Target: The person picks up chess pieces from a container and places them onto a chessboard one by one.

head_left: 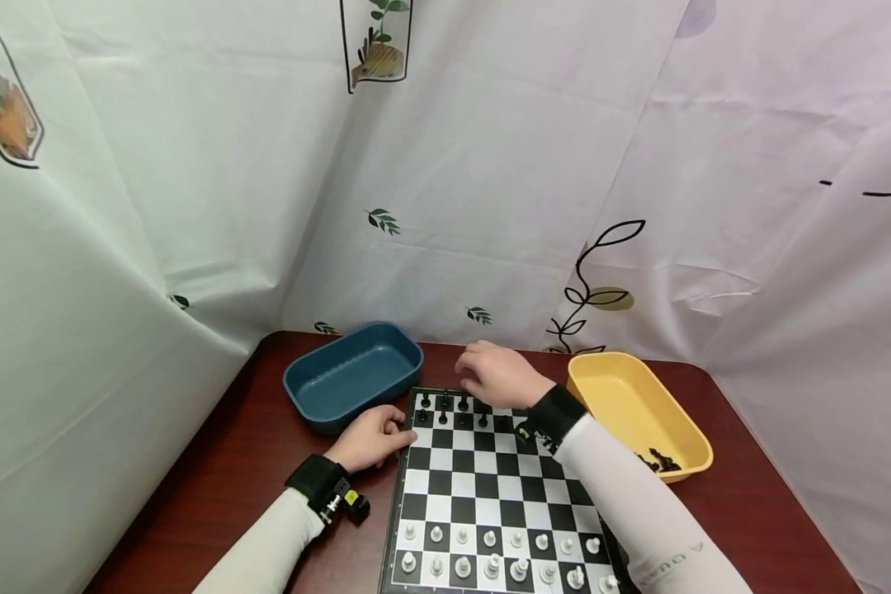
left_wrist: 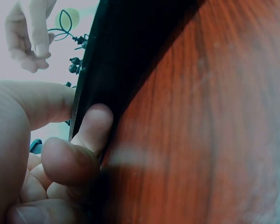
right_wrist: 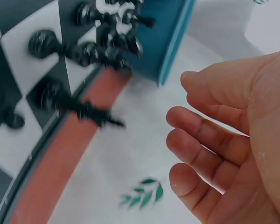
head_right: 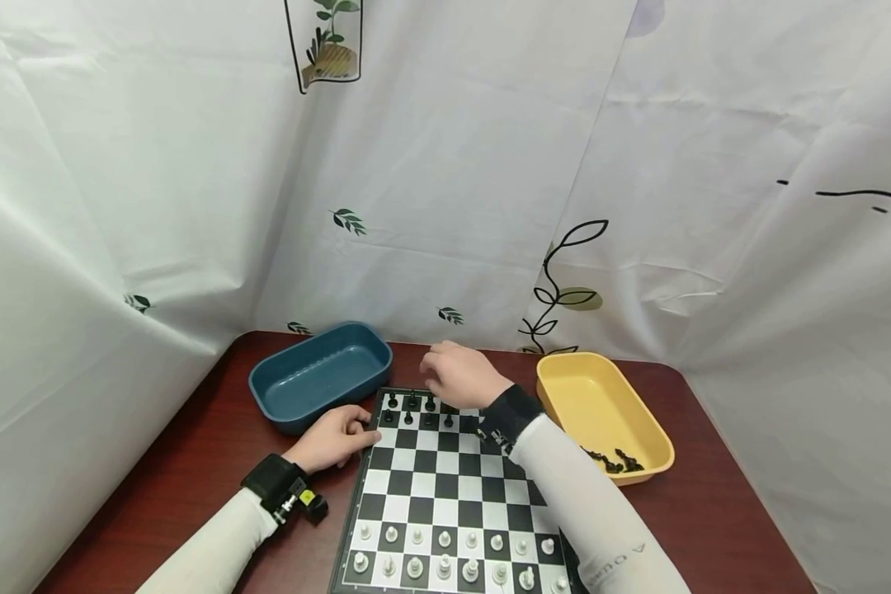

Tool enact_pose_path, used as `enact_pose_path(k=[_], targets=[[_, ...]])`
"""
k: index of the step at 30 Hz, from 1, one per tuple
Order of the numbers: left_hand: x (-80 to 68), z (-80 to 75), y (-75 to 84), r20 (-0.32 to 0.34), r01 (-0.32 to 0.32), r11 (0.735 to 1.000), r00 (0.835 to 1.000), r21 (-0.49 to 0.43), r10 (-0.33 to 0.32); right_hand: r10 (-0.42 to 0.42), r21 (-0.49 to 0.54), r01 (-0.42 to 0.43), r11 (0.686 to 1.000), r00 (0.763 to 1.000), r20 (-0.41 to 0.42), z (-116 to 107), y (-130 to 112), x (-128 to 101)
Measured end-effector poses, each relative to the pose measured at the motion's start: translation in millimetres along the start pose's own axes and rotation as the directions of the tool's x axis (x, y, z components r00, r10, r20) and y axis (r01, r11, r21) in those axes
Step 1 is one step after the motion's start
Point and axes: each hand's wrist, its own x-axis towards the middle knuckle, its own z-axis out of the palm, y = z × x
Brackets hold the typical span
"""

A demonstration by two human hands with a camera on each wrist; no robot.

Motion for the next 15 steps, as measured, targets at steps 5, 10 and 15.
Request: enact_pose_path(k=[5,10,15], targets=[[-0.9,-0.1,1.1,-0.003,-0.006,1.000,1.000,0.005,0.006,0.055,0.021,-0.054,0.998,0.997,-0.055,-13.9,14.4,-18.4],[-1.4,-0.7,2.0,0.001,-0.004,1.000,1.000,0.004,0.004,0.077,0.040,-0.073,0.997,0.991,-0.111,-25.1,27.3,-35.8],[-0.9,-0.9,0.8,0.003,0.000,1.000,1.000,-0.001,0.000,0.112,0.054,-0.105,0.993,0.982,-0.154,-30.1,39.6,-53.9]])
